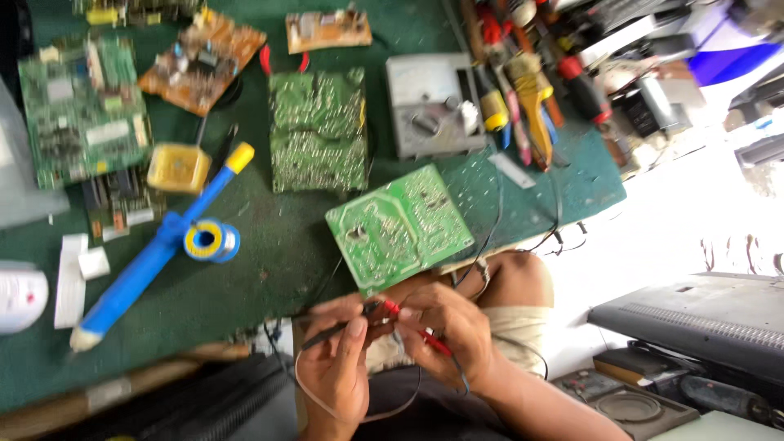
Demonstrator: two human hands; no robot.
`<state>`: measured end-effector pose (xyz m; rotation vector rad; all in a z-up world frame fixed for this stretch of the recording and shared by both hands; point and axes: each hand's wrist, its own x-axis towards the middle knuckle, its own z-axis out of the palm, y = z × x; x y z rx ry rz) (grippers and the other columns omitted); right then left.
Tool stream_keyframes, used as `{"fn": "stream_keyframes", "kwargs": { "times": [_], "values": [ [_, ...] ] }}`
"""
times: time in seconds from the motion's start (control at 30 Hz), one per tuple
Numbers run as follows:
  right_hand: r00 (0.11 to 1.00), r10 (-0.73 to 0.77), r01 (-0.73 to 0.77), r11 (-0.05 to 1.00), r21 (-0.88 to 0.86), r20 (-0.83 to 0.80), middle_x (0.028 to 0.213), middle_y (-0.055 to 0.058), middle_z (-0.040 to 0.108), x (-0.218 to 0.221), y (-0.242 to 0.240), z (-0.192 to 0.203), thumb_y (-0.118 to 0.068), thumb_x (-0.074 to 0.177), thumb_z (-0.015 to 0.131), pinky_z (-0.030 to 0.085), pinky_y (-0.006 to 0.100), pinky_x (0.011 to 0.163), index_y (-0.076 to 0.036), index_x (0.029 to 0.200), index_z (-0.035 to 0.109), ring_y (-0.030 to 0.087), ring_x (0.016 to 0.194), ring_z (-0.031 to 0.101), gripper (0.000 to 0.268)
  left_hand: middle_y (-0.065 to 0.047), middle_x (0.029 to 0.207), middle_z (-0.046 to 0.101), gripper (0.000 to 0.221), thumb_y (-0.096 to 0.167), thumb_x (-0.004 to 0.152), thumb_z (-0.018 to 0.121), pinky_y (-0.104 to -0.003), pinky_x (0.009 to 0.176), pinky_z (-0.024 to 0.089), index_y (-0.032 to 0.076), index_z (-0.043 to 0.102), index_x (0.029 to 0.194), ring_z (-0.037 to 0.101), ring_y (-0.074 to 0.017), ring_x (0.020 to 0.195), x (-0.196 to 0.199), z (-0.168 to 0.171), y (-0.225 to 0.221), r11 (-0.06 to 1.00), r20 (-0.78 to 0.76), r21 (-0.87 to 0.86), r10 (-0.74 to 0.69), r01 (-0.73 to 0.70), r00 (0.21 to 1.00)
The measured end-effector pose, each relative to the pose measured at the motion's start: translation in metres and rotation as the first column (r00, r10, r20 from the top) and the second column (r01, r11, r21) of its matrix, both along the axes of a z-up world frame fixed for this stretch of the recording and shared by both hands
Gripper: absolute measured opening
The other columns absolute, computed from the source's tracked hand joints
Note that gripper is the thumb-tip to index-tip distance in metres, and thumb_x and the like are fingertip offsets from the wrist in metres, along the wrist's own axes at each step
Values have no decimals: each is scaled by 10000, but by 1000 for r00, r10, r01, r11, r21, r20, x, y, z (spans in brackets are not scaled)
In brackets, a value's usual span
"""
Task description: The person tests a circuit board with a multimeter, examines multiple boards on the bench, and uses a soldering iron and a desoldering pump to work on the components.
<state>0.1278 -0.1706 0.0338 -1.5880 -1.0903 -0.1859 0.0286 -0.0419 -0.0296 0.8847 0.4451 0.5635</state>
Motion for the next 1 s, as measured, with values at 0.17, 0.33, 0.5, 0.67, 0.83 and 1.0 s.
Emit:
{"fn": "stream_keyframes", "kwargs": {
  "times": [0.17, 0.33, 0.5, 0.67, 0.83, 1.0],
  "values": [
    [990, -103, 106, 994, 29, -97, 878, 152, 674, 0, -15, -44, -45, 980, 689, 538, 370, 661, 14, 987, 610, 267, 715, 654, 98, -183, 1057, 808, 236, 173, 1010, 665, -373, 877, 639, -33, 780, 1010, 799, -272, 1014, 6, 26, 20, 794, -164, 601, 10, 92, 986],
    [988, -125, 134, 986, 101, -91, 928, 208, 694, 16, -24, -57, 36, 1000, 695, 569, 370, 770, 142, 1131, 660, 244, 778, 656, 172, -312, 1059, 791, 187, -20, 966, 746, -469, 845, 690, -127, 714, 1116, 821, -400, 993, 23, 31, 57, 772, 92, 621, 100, -136, 991],
    [976, -199, 205, 977, 57, -89, 859, 250, 707, 17, -21, -57, 121, 928, 769, 576, 408, 698, 195, 1054, 672, 302, 723, 679, 175, -130, 1061, 818, 122, 22, 947, 831, -433, 927, 653, 10, 808, 1066, 815, -335, 981, 39, 35, 85, 456, 127, 884, -26, -101, 992],
    [986, -166, 167, 984, 65, -21, 812, 261, 691, 18, -7, -50, 91, 882, 821, 564, 409, 691, 190, 982, 696, 318, 692, 650, 190, -105, 1042, 812, 130, 65, 982, 819, -417, 906, 646, 22, 792, 1101, 805, -323, 959, 54, 16, 86, 461, 136, 882, -61, -93, 989],
    [988, -137, 144, 984, 109, -65, 794, 244, 668, 21, -7, -54, 83, 905, 768, 576, 407, 694, 187, 993, 668, 309, 703, 653, 169, -119, 1011, 808, 135, 87, 1003, 813, -383, 848, 644, 26, 783, 1120, 804, -331, 919, 51, 16, 91, 439, 98, 895, -27, -76, 995],
    [990, -135, 137, 986, 91, -28, 814, 248, 691, 26, -6, -55, 73, 947, 763, 565, 423, 668, 172, 994, 680, 343, 693, 670, 138, -103, 1007, 811, 97, 103, 1021, 795, -405, 846, 645, 53, 783, 1103, 804, -330, 907, 49, 18, 90, 409, 89, 910, -44, -63, 995]
  ]
}}
